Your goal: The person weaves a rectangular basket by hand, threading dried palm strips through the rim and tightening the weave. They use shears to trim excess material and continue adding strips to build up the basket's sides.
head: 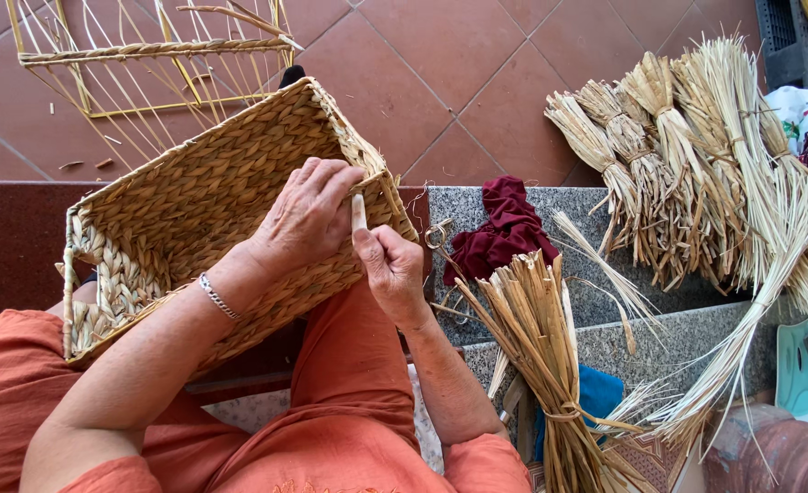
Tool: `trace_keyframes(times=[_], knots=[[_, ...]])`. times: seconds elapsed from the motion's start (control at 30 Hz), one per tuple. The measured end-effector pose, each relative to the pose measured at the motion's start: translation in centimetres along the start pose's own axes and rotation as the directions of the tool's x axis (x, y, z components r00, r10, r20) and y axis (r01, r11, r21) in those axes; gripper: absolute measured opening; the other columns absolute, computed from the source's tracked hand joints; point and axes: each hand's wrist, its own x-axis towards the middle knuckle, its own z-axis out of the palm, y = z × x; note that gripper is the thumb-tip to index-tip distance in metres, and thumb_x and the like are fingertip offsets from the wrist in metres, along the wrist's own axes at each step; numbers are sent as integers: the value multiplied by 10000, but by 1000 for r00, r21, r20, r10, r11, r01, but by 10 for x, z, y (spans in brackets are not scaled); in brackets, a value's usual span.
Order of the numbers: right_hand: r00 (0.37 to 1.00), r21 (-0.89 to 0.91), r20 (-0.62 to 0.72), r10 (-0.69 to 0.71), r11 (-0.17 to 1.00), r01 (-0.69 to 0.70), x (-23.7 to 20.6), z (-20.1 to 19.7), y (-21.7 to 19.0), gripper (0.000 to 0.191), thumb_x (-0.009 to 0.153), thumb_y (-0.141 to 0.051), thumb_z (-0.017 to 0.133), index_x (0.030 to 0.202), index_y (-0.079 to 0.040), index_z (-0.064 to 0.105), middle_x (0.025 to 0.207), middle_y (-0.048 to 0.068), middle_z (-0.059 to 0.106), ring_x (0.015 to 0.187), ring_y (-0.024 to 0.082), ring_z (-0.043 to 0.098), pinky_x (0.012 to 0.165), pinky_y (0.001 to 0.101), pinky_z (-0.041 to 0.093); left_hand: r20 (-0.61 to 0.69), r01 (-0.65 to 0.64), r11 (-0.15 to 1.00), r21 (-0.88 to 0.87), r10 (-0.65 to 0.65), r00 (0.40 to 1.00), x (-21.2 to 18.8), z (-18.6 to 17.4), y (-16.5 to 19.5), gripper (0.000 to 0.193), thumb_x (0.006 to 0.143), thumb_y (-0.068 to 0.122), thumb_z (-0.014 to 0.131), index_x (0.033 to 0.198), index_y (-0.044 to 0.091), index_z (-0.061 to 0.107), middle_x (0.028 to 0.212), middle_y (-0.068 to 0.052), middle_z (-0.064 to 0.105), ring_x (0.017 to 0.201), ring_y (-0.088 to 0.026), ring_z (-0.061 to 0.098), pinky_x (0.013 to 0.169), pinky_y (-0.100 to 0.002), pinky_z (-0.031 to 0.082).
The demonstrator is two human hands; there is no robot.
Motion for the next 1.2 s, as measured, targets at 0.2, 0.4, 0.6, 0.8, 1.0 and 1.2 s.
trace_keyframes(times=[0.2, 0.4, 0.6, 0.8, 1.0, 1.2], knots=[[925, -399, 50, -377, 841, 365, 18, -3, -1, 456, 1061, -405, 621, 690, -158, 528, 676, -34, 531, 669, 89, 518, 613, 284, 450, 100, -5, 1000, -15, 6, 995, 4, 1, -8, 215, 902, 34, 702, 1099, 49, 616, 972, -103, 677, 948, -287, 652, 862, -393, 544], [902, -671, 15, -431, 665, 329, 52, -18, -2, 408, 1049, -372, 640, 1318, -66, 615, 1330, 126, 600, 1241, 275, 520, 1063, 424, 459, 143, 507, 776, -375, -492, 859, 11, 12, -20, 70, 975, 68, 727, 996, 14, 688, 849, -86, 735, 740, -180, 706, 652, -322, 574], [969, -397, -90, -229, 901, 176, 45, -5, 3, 529, 990, -312, 747, 1422, -107, 521, 1384, 103, 525, 1319, 246, 514, 1134, 395, 475, 520, 733, 123, -669, -626, 580, 38, 5, -40, 271, 912, 17, 725, 1163, 46, 625, 855, -92, 726, 723, -157, 704, 637, -310, 606], [972, -354, -177, -155, 932, 84, 47, 4, 14, 563, 925, -170, 789, 1408, -133, 502, 1329, 79, 484, 1256, 232, 480, 1090, 387, 489, 419, 720, 614, -325, -589, 691, 41, -11, -44, 523, 882, 117, 790, 1353, 208, 583, 1093, -127, 616, 831, -190, 629, 778, -325, 593], [966, -294, -253, -50, 955, -28, 49, 11, 15, 593, 870, -95, 753, 1396, -150, 484, 1258, 79, 438, 1177, 200, 486, 1031, 365, 520, 363, 113, 985, 131, -154, 919, 30, -14, -48, 298, 849, 114, 794, 1124, 228, 787, 1106, -106, 533, 1024, -265, 555, 810, -354, 537], [964, -339, -257, -60, 940, -31, 49, 12, 14, 609, 850, -62, 752, 1389, -138, 480, 1256, 94, 415, 1179, 205, 461, 1043, 373, 499, 344, 149, 988, -42, -126, 930, 33, -6, -51, 128, 886, 75, 782, 1012, 102, 782, 1010, -96, 649, 936, -249, 643, 812, -391, 561]])
